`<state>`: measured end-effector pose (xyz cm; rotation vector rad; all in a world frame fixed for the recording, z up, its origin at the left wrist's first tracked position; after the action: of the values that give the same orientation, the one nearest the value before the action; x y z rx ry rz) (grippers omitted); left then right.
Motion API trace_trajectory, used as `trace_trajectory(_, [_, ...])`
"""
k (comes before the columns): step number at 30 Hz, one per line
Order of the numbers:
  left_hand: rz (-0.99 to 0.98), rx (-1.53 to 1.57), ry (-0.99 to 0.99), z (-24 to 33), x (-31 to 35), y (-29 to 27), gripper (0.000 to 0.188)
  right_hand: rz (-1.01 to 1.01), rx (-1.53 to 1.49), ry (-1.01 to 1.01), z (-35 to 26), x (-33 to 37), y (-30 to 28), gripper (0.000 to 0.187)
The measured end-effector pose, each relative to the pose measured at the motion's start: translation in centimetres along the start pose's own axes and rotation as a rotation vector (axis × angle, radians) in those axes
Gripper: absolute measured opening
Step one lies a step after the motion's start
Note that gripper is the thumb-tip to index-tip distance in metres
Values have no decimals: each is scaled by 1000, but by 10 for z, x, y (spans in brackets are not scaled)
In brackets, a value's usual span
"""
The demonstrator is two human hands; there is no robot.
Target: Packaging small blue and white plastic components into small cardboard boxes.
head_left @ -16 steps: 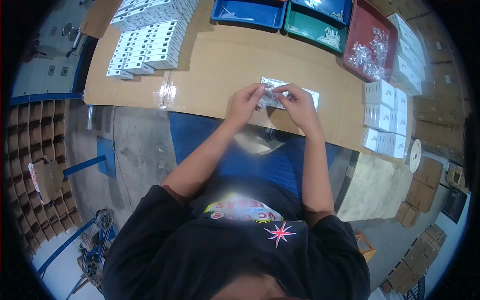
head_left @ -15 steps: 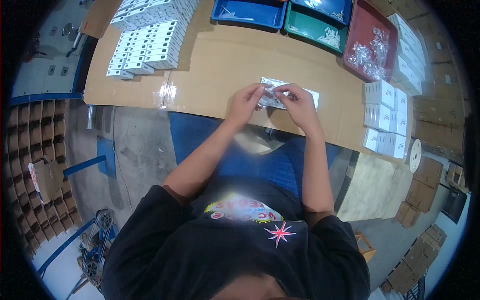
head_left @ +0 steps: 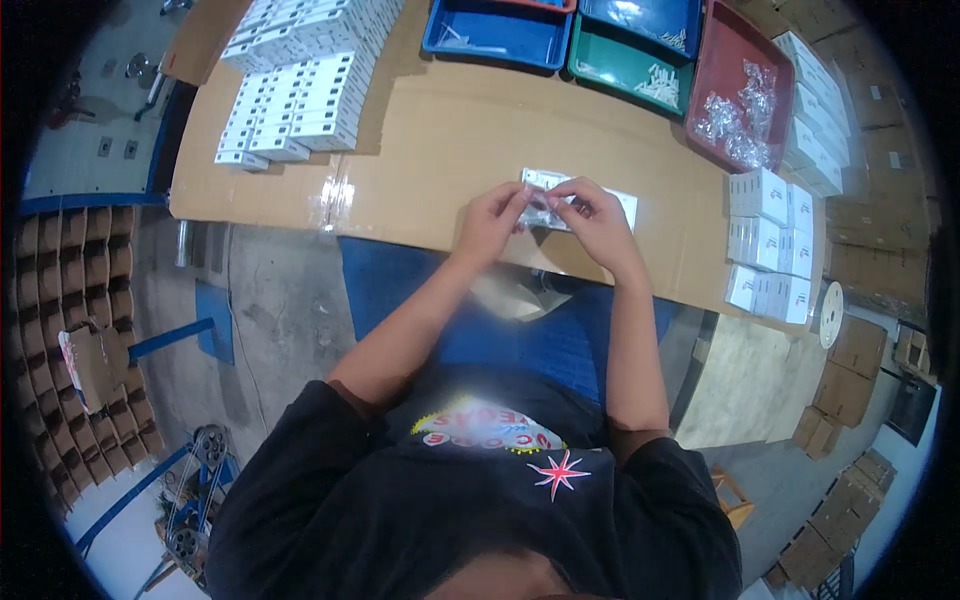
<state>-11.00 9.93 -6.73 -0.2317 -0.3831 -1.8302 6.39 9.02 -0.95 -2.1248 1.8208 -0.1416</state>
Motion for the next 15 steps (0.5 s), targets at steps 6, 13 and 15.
trace_trajectory(6, [83,-115,-2,-19,-8,-7,27,119,-8,13,11,-40,-41,16])
trace_trajectory(13, [159,-62,101,-38,-5,-10,14,448,522,-148,22,-153,-146,25])
trace_trajectory(15, [136,-50,92,-38,-4,-11,12,504,562,-128,26,-190,-167,23])
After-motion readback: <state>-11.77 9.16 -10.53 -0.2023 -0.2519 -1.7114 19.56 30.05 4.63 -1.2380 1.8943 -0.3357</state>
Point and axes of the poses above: each hand's wrist, its own x-axis away from the middle knuckle, its own y-axis out of the palm, z = x × y, the point moved 5 cm from there along -x, towards the middle knuckle, and after that the axes turned 11 degrees about -y, right-handed, at the moved point
